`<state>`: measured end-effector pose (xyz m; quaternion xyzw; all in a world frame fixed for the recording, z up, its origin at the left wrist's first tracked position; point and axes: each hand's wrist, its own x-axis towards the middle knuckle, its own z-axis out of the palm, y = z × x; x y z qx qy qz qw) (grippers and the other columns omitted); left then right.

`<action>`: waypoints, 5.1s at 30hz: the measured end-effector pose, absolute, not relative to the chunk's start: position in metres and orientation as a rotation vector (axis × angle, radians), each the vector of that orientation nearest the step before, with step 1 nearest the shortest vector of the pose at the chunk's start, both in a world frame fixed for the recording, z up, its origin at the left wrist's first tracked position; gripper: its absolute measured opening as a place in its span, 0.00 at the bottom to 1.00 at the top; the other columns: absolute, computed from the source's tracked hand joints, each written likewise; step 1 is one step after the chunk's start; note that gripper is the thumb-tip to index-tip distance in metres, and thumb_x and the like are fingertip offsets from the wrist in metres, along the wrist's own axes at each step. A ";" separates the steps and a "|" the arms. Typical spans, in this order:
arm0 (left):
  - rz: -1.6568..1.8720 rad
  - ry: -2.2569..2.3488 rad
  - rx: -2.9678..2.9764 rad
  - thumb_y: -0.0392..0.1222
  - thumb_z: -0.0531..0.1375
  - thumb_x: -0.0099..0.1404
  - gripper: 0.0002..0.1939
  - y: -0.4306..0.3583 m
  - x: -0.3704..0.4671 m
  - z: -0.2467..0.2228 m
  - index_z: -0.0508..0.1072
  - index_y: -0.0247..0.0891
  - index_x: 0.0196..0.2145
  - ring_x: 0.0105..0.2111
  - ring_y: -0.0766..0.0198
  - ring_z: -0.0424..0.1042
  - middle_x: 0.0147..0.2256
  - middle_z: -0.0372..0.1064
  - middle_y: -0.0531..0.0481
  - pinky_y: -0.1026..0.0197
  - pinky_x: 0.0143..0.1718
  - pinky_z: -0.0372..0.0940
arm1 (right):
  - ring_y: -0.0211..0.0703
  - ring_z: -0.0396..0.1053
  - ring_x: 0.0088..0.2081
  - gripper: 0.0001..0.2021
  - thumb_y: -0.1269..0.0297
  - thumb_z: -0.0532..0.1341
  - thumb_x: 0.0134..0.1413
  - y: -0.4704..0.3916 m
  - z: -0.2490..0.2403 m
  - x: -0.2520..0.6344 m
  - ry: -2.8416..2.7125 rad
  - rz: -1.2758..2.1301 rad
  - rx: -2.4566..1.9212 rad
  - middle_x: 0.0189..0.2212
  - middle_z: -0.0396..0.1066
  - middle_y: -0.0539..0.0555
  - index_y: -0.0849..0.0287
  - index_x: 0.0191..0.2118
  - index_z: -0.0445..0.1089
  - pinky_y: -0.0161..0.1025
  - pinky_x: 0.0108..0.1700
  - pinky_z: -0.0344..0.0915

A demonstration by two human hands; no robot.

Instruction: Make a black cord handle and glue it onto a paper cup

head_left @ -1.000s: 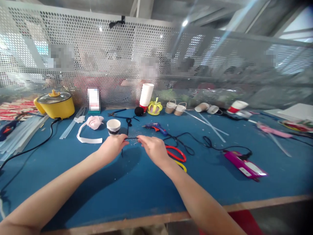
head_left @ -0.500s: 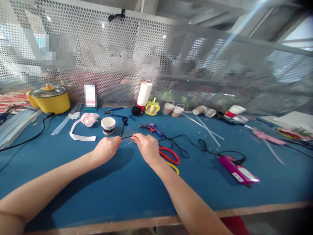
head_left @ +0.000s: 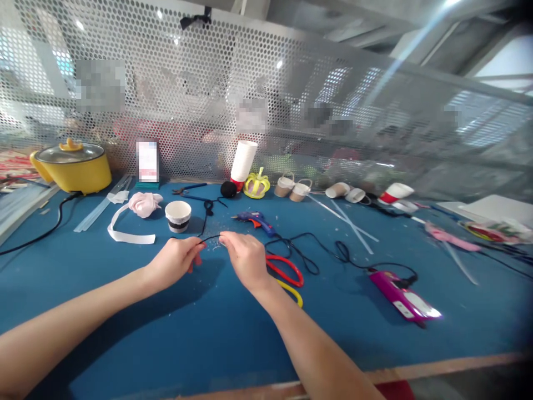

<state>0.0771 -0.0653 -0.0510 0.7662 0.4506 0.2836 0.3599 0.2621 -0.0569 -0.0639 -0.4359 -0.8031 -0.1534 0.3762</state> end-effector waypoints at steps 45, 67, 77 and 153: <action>0.824 0.526 1.093 0.41 0.69 0.43 0.14 -0.058 0.066 -0.043 0.73 0.32 0.27 0.16 0.76 0.64 0.20 0.69 0.55 0.72 0.19 0.60 | 0.42 0.74 0.33 0.11 0.58 0.52 0.57 -0.083 -0.043 0.234 -1.647 0.669 -0.991 0.32 0.75 0.54 0.57 0.36 0.68 0.39 0.38 0.71; 0.924 0.525 1.065 0.47 0.62 0.54 0.14 -0.051 0.055 -0.032 0.73 0.32 0.33 0.22 0.72 0.66 0.27 0.71 0.48 0.69 0.22 0.60 | 0.31 0.63 0.20 0.05 0.64 0.60 0.47 -0.082 -0.035 0.248 -1.787 1.044 -1.083 0.19 0.66 0.47 0.60 0.27 0.67 0.30 0.23 0.62; 1.045 0.535 0.969 0.37 0.58 0.59 0.05 -0.063 0.071 -0.037 0.68 0.33 0.29 0.25 0.71 0.70 0.28 0.71 0.51 0.68 0.28 0.66 | 0.33 0.67 0.26 0.12 0.59 0.65 0.40 -0.077 -0.039 0.240 -1.209 1.496 -0.794 0.26 0.69 0.48 0.58 0.32 0.67 0.31 0.25 0.64; 0.880 0.283 0.894 0.37 0.62 0.55 0.06 -0.066 0.067 -0.035 0.69 0.31 0.27 0.24 0.71 0.71 0.27 0.71 0.51 0.70 0.26 0.67 | 0.28 0.69 0.22 0.05 0.64 0.61 0.50 -0.083 -0.028 0.246 -0.989 1.859 -0.537 0.23 0.69 0.45 0.59 0.31 0.66 0.24 0.21 0.65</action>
